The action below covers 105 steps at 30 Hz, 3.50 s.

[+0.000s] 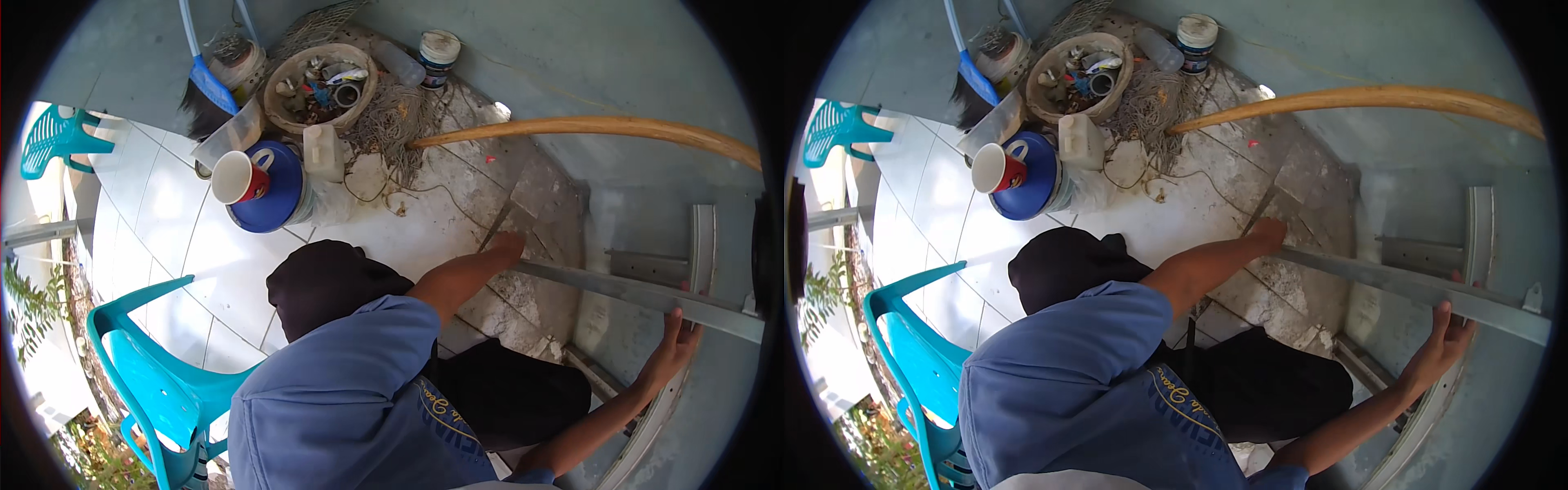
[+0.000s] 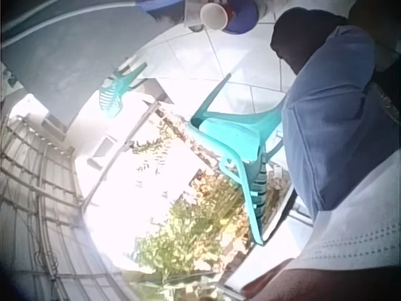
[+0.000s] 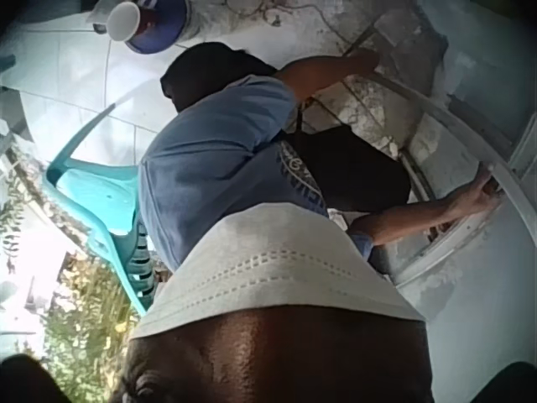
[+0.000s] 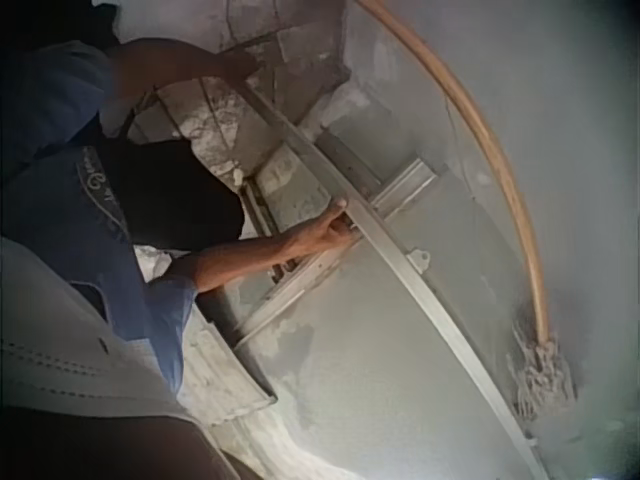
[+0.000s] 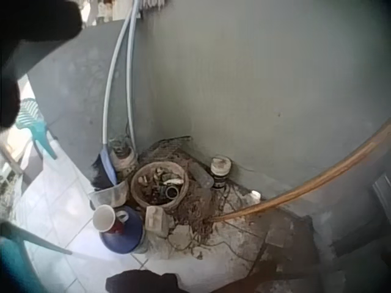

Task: The person adjusts a metal articulator on a bench, picks up a small screw, and walks to an outdoor patio. They hold a long metal rail against a frame and use a screwdriver to tighten a screw on a mounting bracket at the top of the rail.

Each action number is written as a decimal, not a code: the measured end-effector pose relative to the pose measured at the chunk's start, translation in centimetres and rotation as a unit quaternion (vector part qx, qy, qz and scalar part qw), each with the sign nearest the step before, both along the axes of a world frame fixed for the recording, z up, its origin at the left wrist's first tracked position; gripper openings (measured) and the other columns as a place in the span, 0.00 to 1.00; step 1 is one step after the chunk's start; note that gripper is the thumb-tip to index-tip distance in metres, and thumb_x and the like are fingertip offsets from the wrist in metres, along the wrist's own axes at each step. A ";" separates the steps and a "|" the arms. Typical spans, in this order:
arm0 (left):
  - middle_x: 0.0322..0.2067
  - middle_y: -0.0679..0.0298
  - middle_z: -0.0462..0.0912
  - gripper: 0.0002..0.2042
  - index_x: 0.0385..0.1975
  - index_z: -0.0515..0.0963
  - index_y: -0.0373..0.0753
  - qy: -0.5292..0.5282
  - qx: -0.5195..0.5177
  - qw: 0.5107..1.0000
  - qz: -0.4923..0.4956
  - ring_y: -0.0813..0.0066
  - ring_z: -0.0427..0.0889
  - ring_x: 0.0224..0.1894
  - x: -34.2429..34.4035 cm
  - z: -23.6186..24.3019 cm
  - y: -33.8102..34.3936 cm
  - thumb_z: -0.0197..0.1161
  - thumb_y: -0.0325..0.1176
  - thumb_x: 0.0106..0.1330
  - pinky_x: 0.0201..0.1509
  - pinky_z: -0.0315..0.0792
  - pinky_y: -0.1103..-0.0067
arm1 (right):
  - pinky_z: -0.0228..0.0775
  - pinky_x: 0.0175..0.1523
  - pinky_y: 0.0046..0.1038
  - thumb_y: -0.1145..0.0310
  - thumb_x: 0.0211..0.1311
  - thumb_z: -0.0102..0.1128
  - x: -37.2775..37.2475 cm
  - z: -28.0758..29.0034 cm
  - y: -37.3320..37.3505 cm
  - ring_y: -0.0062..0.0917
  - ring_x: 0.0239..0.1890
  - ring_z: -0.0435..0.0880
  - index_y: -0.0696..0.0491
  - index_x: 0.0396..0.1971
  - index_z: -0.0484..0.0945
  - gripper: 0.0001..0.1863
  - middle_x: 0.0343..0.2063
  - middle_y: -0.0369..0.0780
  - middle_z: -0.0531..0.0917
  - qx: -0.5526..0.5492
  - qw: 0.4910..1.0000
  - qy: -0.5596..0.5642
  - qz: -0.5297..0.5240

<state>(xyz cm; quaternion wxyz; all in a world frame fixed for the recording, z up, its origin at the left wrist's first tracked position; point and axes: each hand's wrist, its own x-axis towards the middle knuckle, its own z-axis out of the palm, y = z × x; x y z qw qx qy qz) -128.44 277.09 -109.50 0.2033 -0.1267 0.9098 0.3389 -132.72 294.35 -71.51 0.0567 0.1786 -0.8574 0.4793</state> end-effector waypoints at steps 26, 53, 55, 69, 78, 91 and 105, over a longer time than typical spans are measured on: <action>0.37 0.44 0.84 0.18 0.36 0.81 0.32 -0.019 0.083 0.954 0.289 0.40 0.83 0.41 38.1 46.9 -15.3 0.49 0.39 0.73 0.48 0.76 0.55 | 0.61 0.30 0.38 0.56 0.71 0.54 16.4 25.7 -27.6 0.35 0.17 0.70 0.62 0.18 0.73 0.26 0.14 0.46 0.73 0.302 0.908 -0.057 0.284; 0.28 0.47 0.83 0.10 0.35 0.78 0.34 -0.027 0.236 0.365 0.900 0.48 0.82 0.32 87.1 58.6 -34.4 0.58 0.33 0.59 0.35 0.72 0.62 | 0.74 0.37 0.40 0.68 0.69 0.54 69.7 44.9 -94.1 0.44 0.31 0.82 0.56 0.34 0.78 0.08 0.26 0.47 0.83 0.099 0.598 -0.045 0.794; 0.28 0.48 0.83 0.10 0.36 0.78 0.34 0.022 0.242 0.311 0.919 0.50 0.82 0.31 89.0 60.0 -38.8 0.58 0.33 0.59 0.33 0.71 0.64 | 0.73 0.34 0.38 0.66 0.69 0.55 74.8 46.6 -99.6 0.42 0.26 0.82 0.56 0.32 0.79 0.10 0.20 0.45 0.81 0.202 0.571 -0.074 0.792; 0.27 0.53 0.84 0.08 0.38 0.78 0.35 0.017 0.259 0.188 0.947 0.65 0.81 0.22 120.1 57.6 -64.6 0.57 0.29 0.63 0.19 0.68 0.76 | 0.71 0.30 0.34 0.64 0.63 0.63 118.0 50.2 -128.9 0.32 0.21 0.80 0.56 0.26 0.80 0.11 0.19 0.42 0.81 0.077 0.410 0.032 0.908; 0.31 0.59 0.84 0.11 0.46 0.74 0.35 0.183 0.078 0.175 0.964 0.75 0.82 0.26 162.5 63.6 -98.7 0.52 0.34 0.71 0.23 0.71 0.81 | 0.75 0.36 0.35 0.75 0.56 0.63 136.6 51.1 -149.4 0.35 0.30 0.82 0.55 0.33 0.79 0.05 0.32 0.41 0.79 0.073 0.486 0.038 0.870; 0.42 0.59 0.83 0.15 0.52 0.74 0.40 0.152 0.263 0.259 0.917 0.68 0.84 0.41 187.7 66.3 -142.4 0.54 0.37 0.69 0.41 0.78 0.71 | 0.77 0.38 0.35 0.70 0.63 0.61 159.7 52.0 -187.1 0.34 0.31 0.86 0.54 0.42 0.81 0.10 0.36 0.42 0.85 0.076 0.643 0.017 0.762; 0.39 0.55 0.82 0.14 0.49 0.72 0.34 0.259 0.311 0.110 0.908 0.72 0.80 0.26 209.6 62.1 -186.8 0.55 0.20 0.63 0.27 0.76 0.81 | 0.76 0.46 0.45 0.64 0.60 0.57 164.8 37.3 -225.8 0.46 0.40 0.84 0.50 0.37 0.83 0.10 0.35 0.44 0.86 0.317 0.675 0.135 0.652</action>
